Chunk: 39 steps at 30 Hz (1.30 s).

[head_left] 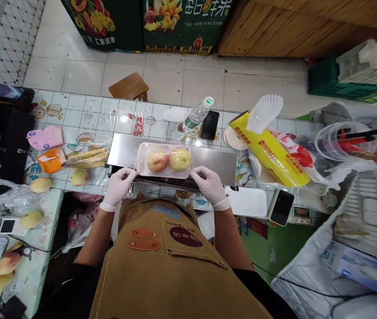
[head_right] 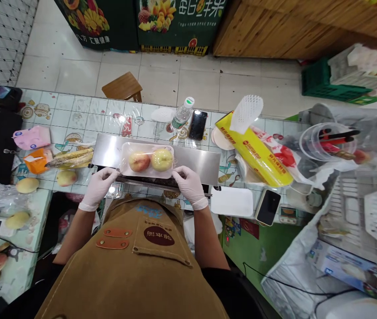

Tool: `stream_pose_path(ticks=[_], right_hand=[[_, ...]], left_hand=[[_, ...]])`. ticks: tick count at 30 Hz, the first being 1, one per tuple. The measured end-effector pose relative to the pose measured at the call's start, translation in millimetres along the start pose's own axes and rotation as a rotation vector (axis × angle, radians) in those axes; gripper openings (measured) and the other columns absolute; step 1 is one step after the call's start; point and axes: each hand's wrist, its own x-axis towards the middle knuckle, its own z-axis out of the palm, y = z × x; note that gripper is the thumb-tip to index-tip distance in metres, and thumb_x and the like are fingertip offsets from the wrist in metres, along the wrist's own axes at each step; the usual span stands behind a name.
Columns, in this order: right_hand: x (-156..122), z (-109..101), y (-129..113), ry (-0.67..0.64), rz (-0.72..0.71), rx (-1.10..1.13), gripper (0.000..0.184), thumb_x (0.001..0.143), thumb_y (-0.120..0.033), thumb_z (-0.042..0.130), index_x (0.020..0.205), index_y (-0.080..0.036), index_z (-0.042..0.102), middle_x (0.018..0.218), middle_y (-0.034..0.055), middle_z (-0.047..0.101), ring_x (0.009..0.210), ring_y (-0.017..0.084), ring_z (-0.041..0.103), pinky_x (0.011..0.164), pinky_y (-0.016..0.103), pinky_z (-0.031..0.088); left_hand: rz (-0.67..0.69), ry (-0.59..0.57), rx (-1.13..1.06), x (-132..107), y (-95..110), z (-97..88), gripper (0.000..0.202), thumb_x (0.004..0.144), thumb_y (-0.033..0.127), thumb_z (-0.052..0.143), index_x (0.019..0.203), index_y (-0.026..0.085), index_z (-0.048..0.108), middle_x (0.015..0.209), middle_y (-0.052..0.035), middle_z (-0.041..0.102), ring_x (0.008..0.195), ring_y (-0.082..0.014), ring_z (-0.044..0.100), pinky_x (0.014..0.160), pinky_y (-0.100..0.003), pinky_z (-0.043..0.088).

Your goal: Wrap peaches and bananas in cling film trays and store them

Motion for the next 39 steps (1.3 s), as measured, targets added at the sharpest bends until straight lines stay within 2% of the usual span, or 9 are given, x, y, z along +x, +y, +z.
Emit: stream_pose_path(ticks=[6, 10, 14, 17, 20, 24, 29, 34, 39], right_hand=[[-14.3, -2.6, 0.8, 0.018, -0.016, -0.031, 0.027, 0.088, -0.047, 0.070, 0.077, -0.023, 0.071, 0.081, 0.0028, 0.072, 0.078, 0.020, 0.063, 0.076, 0.033, 0.051], [-20.2, -4.0, 3.4, 0.008, -0.024, -0.008, 0.028, 0.087, -0.049, 0.070, 0.079, -0.022, 0.071, 0.084, 0.0034, 0.073, 0.081, 0.021, 0.064, 0.079, 0.034, 0.052], [-8.2, -5.6, 0.0, -0.047, 0.004, 0.056, 0.033, 0.086, -0.054, 0.072, 0.080, -0.021, 0.072, 0.082, 0.0035, 0.074, 0.078, 0.019, 0.064, 0.075, 0.032, 0.052], [10.9, -7.3, -7.0, -0.102, 0.059, 0.132, 0.050, 0.087, -0.071, 0.069, 0.083, -0.021, 0.072, 0.080, 0.0054, 0.077, 0.072, 0.018, 0.064, 0.062, 0.028, 0.048], [29.5, -6.7, -12.5, -0.163, 0.146, 0.199, 0.069, 0.082, -0.090, 0.064, 0.079, -0.021, 0.069, 0.072, 0.0076, 0.075, 0.063, 0.017, 0.061, 0.051, 0.026, 0.041], [42.3, -2.2, -15.0, -0.204, 0.173, 0.205, 0.076, 0.073, -0.098, 0.066, 0.067, -0.022, 0.063, 0.061, 0.0056, 0.066, 0.055, 0.014, 0.053, 0.045, 0.025, 0.035], [44.9, 1.8, -17.3, -0.196, 0.133, 0.242, 0.081, 0.072, -0.102, 0.061, 0.058, -0.023, 0.057, 0.056, 0.0014, 0.058, 0.052, 0.011, 0.047, 0.050, 0.026, 0.039], [49.7, 4.2, -17.9, -0.175, 0.157, 0.377, 0.077, 0.068, -0.098, 0.069, 0.057, -0.024, 0.053, 0.057, 0.0002, 0.055, 0.057, 0.013, 0.049, 0.056, 0.028, 0.043], [53.0, 11.1, -16.2, -0.105, 0.188, 0.451, 0.071, 0.071, -0.091, 0.075, 0.061, -0.027, 0.046, 0.054, -0.0028, 0.049, 0.051, 0.012, 0.041, 0.050, 0.028, 0.035]], left_hand=[[0.112, 0.092, 0.042, -2.4, -4.0, 0.7, 0.027, 0.085, 0.048, 0.072, 0.077, 0.022, 0.071, 0.089, -0.0039, 0.073, 0.091, -0.0210, 0.066, 0.086, -0.032, 0.052], [0.129, 0.078, 0.039, -3.6, -3.3, -1.6, 0.026, 0.086, 0.046, 0.072, 0.077, 0.021, 0.072, 0.089, -0.0038, 0.073, 0.090, -0.0207, 0.066, 0.087, -0.032, 0.052], [0.103, 0.031, -0.052, 6.9, 1.4, -6.2, 0.030, 0.083, 0.050, 0.076, 0.082, 0.020, 0.073, 0.092, -0.0055, 0.077, 0.092, -0.0218, 0.069, 0.090, -0.034, 0.053], [0.038, -0.034, -0.076, 25.1, 11.0, -13.0, 0.043, 0.082, 0.062, 0.077, 0.086, 0.019, 0.073, 0.091, -0.0070, 0.079, 0.086, -0.0216, 0.070, 0.080, -0.032, 0.054], [-0.026, -0.177, -0.052, 45.9, 21.5, -17.9, 0.061, 0.084, 0.078, 0.068, 0.093, 0.017, 0.074, 0.087, -0.0098, 0.080, 0.076, -0.0204, 0.070, 0.066, -0.029, 0.049], [-0.083, -0.264, -0.008, 68.6, 29.2, -13.9, 0.072, 0.080, 0.090, 0.063, 0.083, 0.018, 0.071, 0.067, -0.0088, 0.073, 0.057, -0.0183, 0.062, 0.054, -0.029, 0.042], [-0.087, -0.238, 0.068, 80.0, 34.2, -3.5, 0.071, 0.083, 0.091, 0.057, 0.064, 0.023, 0.060, 0.049, -0.0043, 0.059, 0.044, -0.0158, 0.048, 0.049, -0.031, 0.036], [-0.122, -0.183, 0.017, 79.4, 32.7, 3.5, 0.067, 0.082, 0.087, 0.063, 0.059, 0.025, 0.052, 0.048, -0.0006, 0.051, 0.044, -0.0144, 0.044, 0.048, -0.030, 0.033], [-0.077, -0.106, -0.002, 77.2, 31.5, 15.1, 0.067, 0.084, 0.086, 0.064, 0.061, 0.025, 0.050, 0.050, 0.0012, 0.048, 0.051, -0.0156, 0.047, 0.050, -0.029, 0.036]])
